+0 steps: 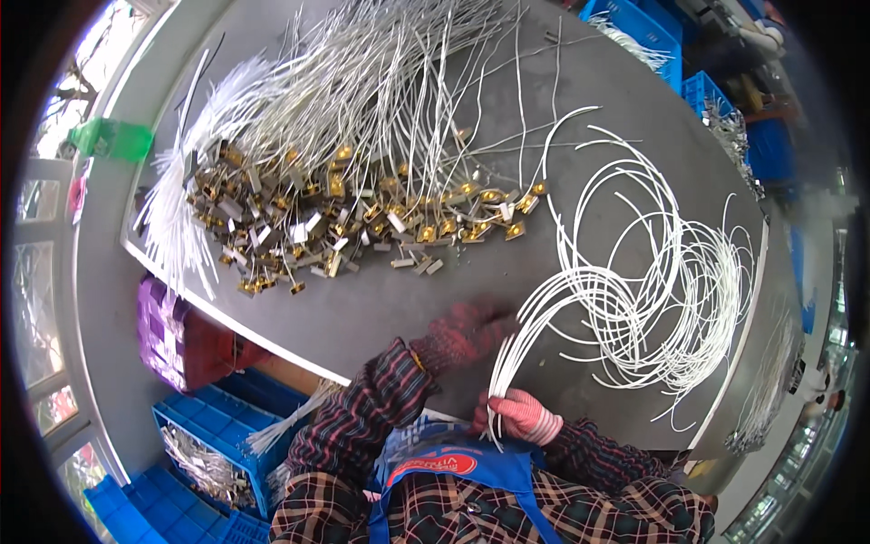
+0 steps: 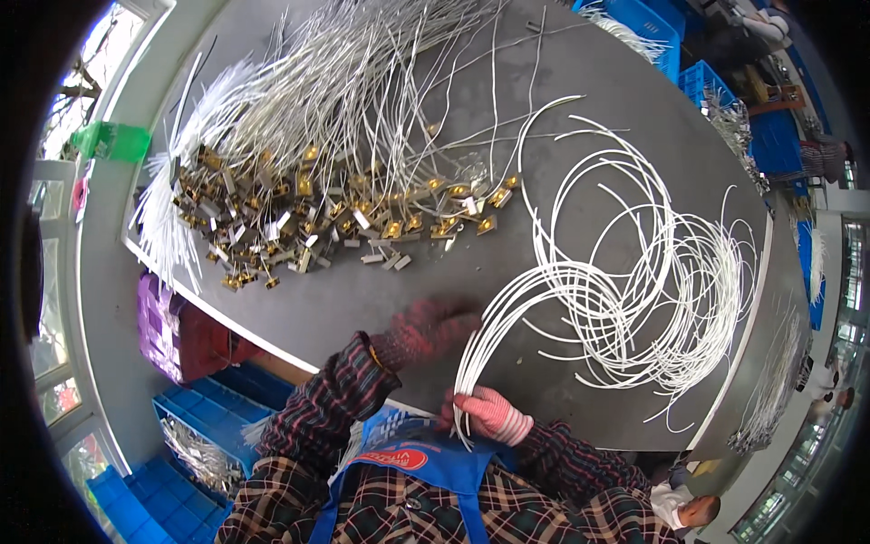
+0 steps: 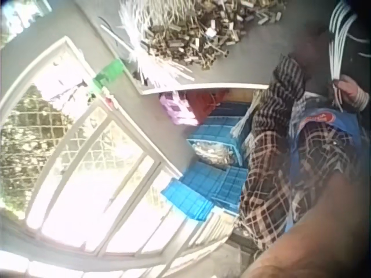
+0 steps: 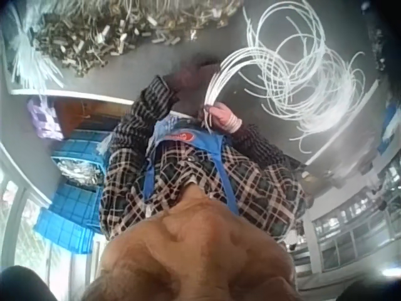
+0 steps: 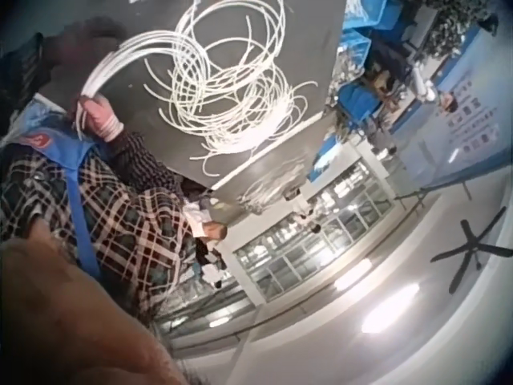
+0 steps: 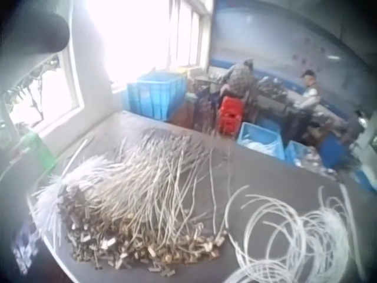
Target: The person organizes and bundles white electrical wires with connectors by hand on a workbench.
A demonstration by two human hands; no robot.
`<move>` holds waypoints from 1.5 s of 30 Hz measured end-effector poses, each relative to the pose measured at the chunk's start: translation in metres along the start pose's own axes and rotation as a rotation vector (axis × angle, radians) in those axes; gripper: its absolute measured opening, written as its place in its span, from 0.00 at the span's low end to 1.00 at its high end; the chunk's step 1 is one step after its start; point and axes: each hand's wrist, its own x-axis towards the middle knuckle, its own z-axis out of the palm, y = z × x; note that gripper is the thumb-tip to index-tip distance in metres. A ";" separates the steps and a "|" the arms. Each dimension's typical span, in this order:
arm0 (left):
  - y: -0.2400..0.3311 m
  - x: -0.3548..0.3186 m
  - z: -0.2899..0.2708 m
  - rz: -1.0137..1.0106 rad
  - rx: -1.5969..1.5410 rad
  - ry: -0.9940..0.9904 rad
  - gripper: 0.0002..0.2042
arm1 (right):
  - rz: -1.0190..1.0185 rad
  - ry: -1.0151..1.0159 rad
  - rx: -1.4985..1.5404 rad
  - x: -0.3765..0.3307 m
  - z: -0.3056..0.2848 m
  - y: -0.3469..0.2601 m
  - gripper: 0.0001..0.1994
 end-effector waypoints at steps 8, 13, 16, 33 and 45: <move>0.081 0.136 -0.041 0.639 0.576 0.351 0.17 | 0.031 -0.223 -0.517 -0.015 -0.014 -0.012 0.17; 0.079 0.176 -0.051 0.309 1.112 0.196 0.28 | -0.030 -0.170 -0.711 -0.026 -0.018 -0.029 0.16; 0.083 0.159 -0.060 0.194 1.048 0.042 0.26 | -0.273 0.117 -0.674 -0.021 0.006 -0.079 0.13; 0.029 0.094 -0.090 0.129 1.127 0.118 0.19 | -0.727 1.378 -1.152 -0.009 -0.252 -0.293 0.15; 0.021 0.097 -0.083 0.233 1.167 0.181 0.13 | -1.097 0.338 -0.189 -0.054 -0.089 -0.284 0.20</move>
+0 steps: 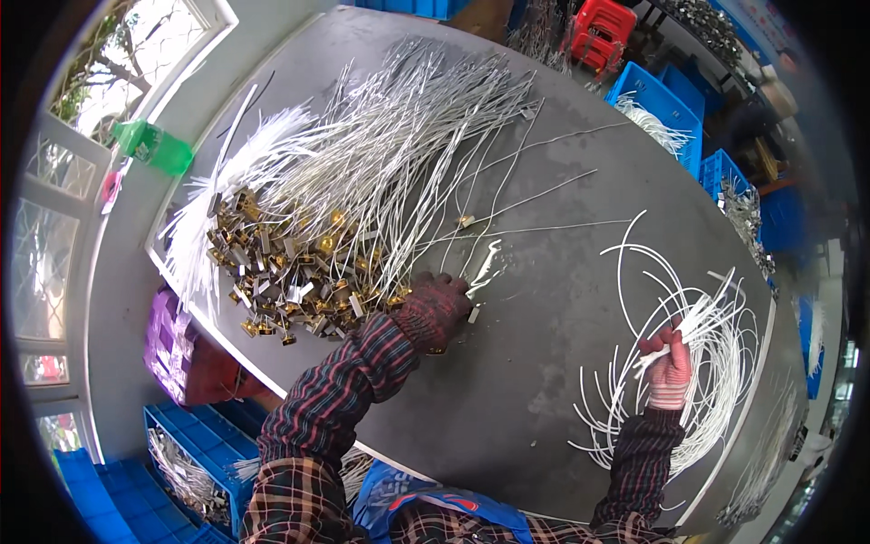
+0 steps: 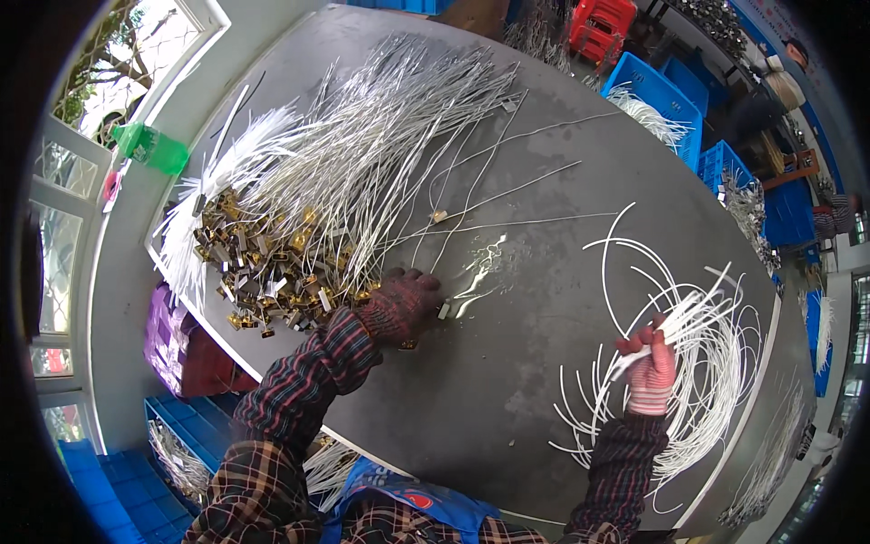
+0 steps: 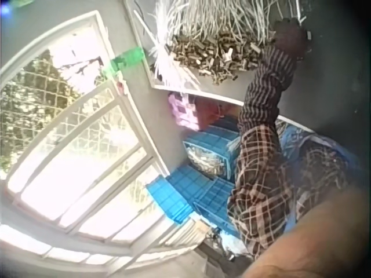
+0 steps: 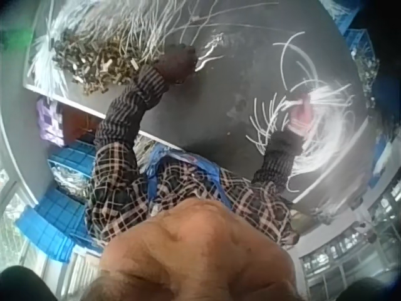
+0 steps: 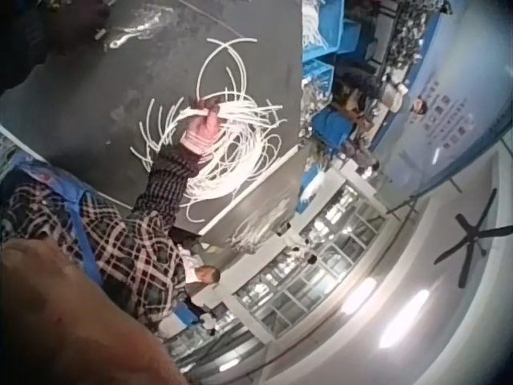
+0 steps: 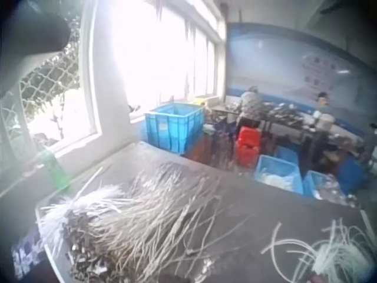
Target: The person organizes and bundles white electrical wires with connectors by hand on a workbench.
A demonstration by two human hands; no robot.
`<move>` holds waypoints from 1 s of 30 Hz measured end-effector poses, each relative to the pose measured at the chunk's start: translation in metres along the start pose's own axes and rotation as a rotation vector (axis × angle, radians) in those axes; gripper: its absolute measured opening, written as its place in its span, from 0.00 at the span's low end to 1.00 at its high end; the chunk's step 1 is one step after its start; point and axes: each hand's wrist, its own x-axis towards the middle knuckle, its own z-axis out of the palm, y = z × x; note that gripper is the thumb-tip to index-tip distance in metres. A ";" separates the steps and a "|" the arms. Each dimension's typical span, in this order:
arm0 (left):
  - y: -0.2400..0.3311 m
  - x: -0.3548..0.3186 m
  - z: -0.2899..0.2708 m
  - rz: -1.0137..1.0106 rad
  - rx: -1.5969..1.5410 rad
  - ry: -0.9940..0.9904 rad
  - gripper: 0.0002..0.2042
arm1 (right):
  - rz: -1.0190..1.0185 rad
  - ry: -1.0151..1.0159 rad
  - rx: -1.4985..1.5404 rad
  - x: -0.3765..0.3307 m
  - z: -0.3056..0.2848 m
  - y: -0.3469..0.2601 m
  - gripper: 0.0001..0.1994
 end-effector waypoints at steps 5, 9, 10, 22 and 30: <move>0.014 0.004 0.012 -0.008 0.155 0.080 0.09 | -0.200 -0.199 -0.287 -0.006 0.044 0.051 0.11; 0.029 0.004 0.013 -0.093 0.217 0.176 0.07 | -0.301 -0.145 -0.774 0.001 0.018 0.122 0.08; 0.031 0.001 0.016 -0.103 0.210 0.167 0.07 | -0.161 -0.158 -0.781 0.004 0.000 0.138 0.08; 0.035 0.005 0.014 -0.232 0.194 0.121 0.08 | 0.138 -0.116 -0.235 0.006 0.043 0.117 0.13; 0.042 -0.002 0.015 -0.259 0.110 0.007 0.09 | 0.614 -0.209 0.159 -0.083 0.077 0.114 0.15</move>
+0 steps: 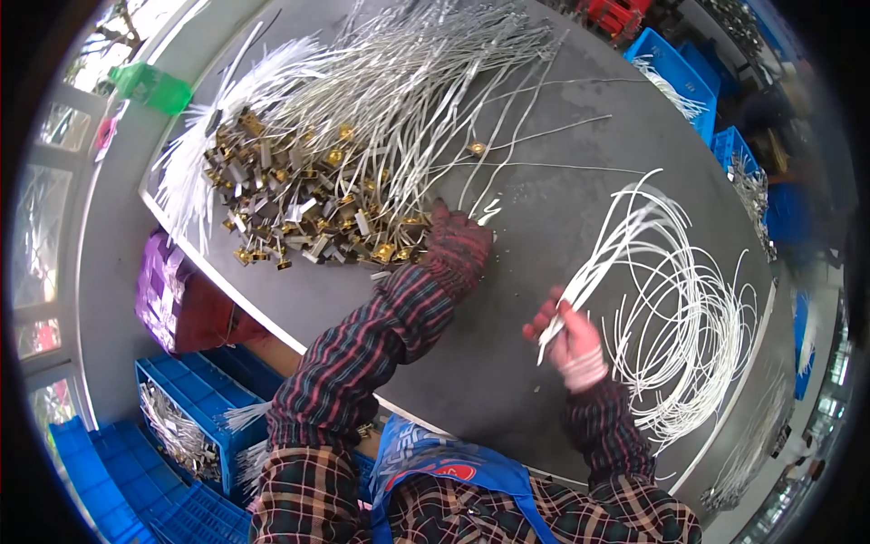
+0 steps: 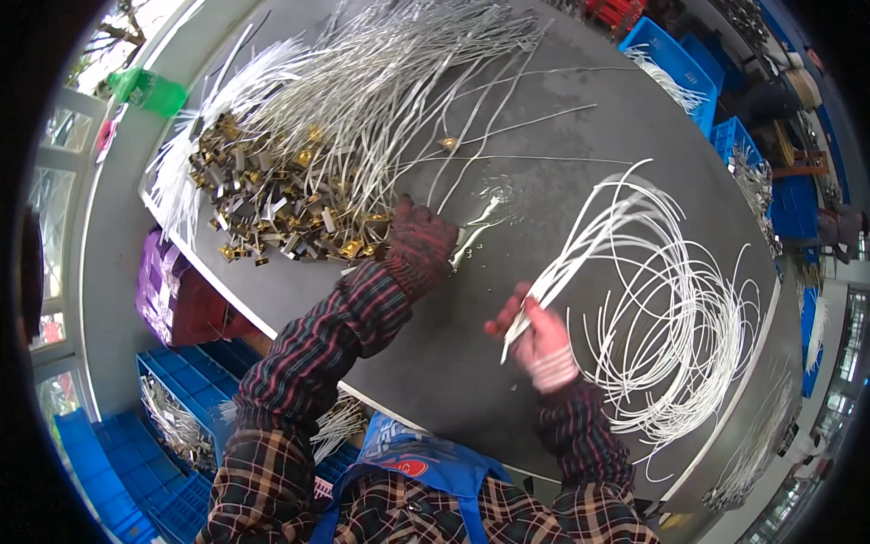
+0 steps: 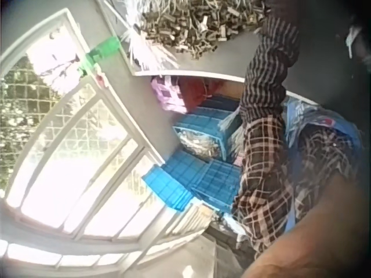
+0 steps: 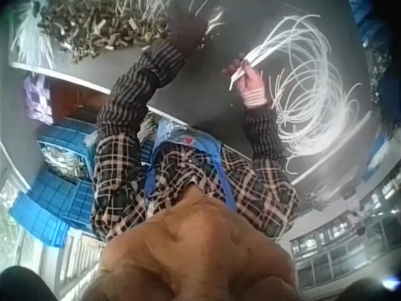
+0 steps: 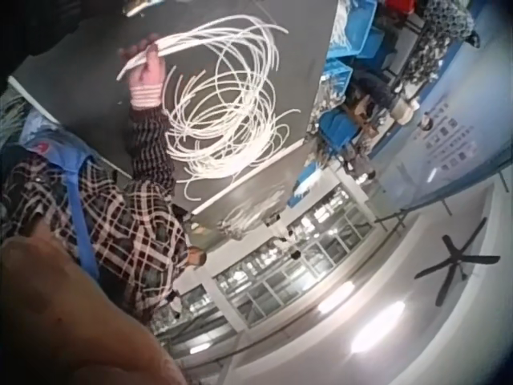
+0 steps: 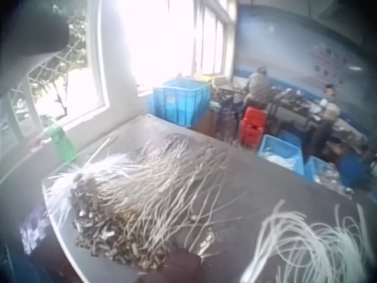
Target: The person organizes and bundles white electrical wires with connectors by hand on a workbench.
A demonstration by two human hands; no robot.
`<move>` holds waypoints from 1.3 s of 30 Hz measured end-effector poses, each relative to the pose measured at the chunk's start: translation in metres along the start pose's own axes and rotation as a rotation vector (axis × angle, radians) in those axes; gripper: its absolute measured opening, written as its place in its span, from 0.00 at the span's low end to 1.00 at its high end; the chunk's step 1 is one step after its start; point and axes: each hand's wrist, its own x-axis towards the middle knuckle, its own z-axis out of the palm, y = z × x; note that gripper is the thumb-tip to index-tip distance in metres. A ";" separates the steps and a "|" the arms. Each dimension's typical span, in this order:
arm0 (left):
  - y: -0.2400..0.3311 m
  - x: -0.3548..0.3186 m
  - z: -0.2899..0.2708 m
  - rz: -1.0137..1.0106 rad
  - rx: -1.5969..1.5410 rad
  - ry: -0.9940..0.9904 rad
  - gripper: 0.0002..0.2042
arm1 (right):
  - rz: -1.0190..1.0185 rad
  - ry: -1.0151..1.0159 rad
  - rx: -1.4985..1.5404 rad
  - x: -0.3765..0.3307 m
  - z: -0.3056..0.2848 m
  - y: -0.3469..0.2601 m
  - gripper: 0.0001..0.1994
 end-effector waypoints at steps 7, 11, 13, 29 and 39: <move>0.002 -0.016 -0.022 0.109 -0.061 0.077 0.11 | 0.497 -0.232 0.276 -0.120 -0.011 0.097 0.10; 0.016 -0.067 -0.010 0.110 -0.092 0.381 0.10 | 0.634 -0.120 0.046 -0.160 -0.017 0.095 0.14; 0.025 -0.099 0.007 0.043 -0.212 0.433 0.09 | 0.661 -0.351 -0.147 -0.163 -0.020 0.084 0.15; 0.043 -0.210 0.079 -0.675 -0.647 0.312 0.17 | -0.170 -0.304 -1.030 -0.123 0.042 -0.008 0.16; 0.037 -0.218 0.084 -0.448 -1.194 0.085 0.14 | -0.270 -0.018 -0.665 -0.047 0.023 0.004 0.19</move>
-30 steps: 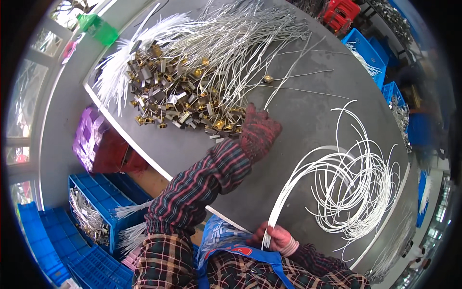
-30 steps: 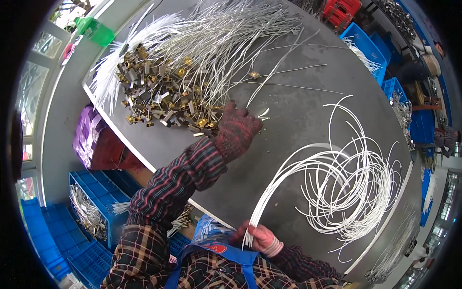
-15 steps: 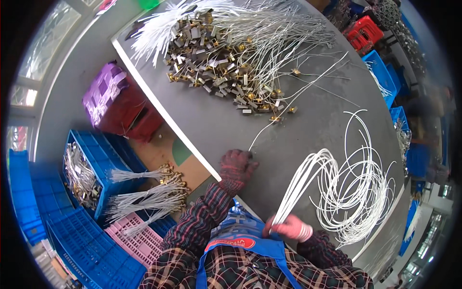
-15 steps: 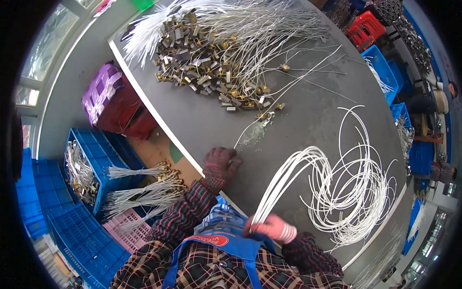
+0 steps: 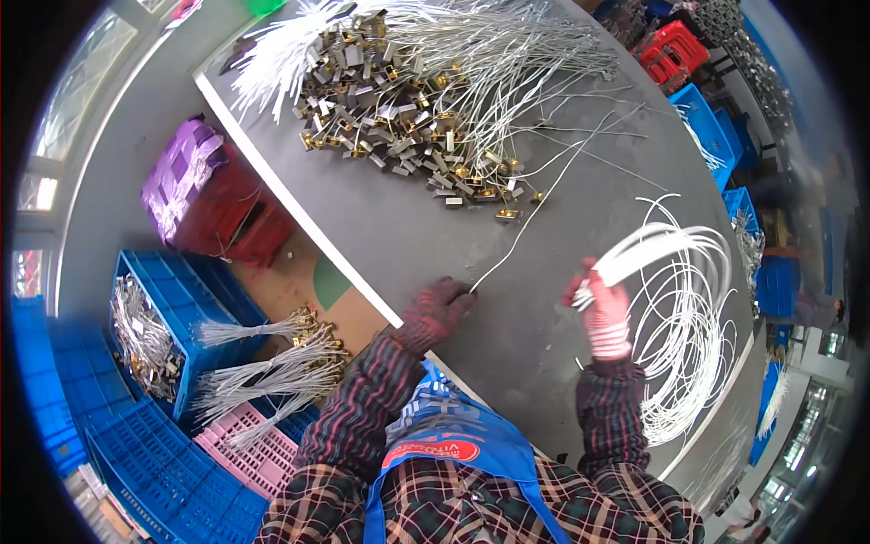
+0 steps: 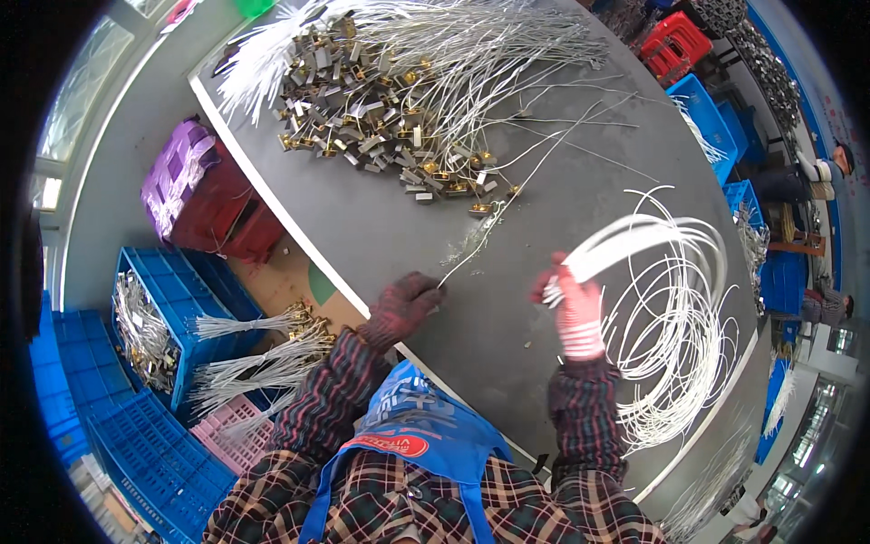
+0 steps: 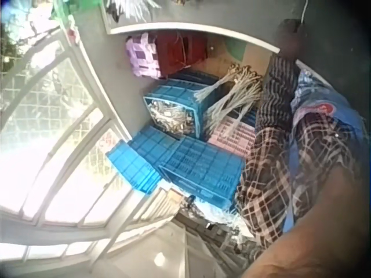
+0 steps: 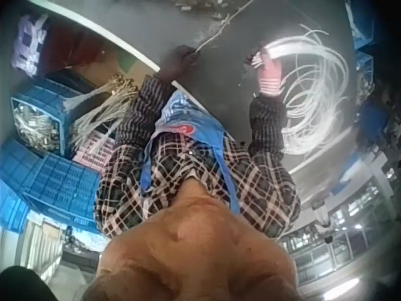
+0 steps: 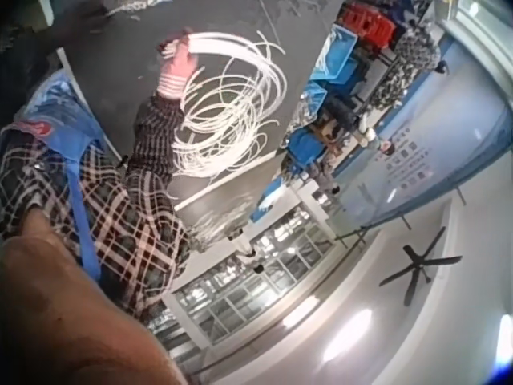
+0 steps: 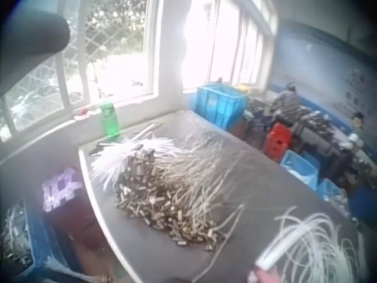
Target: The person organizes and bundles white electrical wires with connectors by hand on a workbench.
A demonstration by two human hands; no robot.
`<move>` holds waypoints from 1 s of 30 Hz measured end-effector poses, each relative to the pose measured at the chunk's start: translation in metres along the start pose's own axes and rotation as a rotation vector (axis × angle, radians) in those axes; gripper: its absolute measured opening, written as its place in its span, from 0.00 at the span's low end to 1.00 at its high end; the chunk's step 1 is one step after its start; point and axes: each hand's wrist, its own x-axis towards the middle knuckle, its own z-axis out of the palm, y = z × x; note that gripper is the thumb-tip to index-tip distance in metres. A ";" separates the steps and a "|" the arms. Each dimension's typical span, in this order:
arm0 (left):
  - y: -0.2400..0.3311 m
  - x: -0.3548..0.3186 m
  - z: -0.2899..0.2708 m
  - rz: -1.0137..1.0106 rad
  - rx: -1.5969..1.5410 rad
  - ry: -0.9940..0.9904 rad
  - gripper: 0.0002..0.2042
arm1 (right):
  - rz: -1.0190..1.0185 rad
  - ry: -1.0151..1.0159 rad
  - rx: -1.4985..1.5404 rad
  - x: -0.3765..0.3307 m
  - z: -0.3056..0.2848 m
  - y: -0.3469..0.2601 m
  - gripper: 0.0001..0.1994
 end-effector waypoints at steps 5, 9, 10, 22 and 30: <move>-0.025 -0.015 0.010 0.129 -0.675 -0.163 0.14 | 0.287 -0.110 0.177 0.000 0.052 0.050 0.19; -0.022 -0.028 0.012 -0.025 -0.855 -0.199 0.15 | 0.374 -0.177 0.363 -0.007 0.073 0.053 0.19; -0.017 -0.032 0.012 -0.067 -0.809 -0.202 0.14 | 0.386 -0.193 0.456 -0.008 0.076 0.055 0.18; -0.059 -0.100 0.020 -0.366 -0.318 0.073 0.17 | 0.415 -0.084 0.491 -0.025 0.094 0.121 0.15; -0.237 -0.309 0.012 -0.765 -0.669 -0.139 0.13 | 0.153 0.001 0.281 0.033 0.035 0.078 0.17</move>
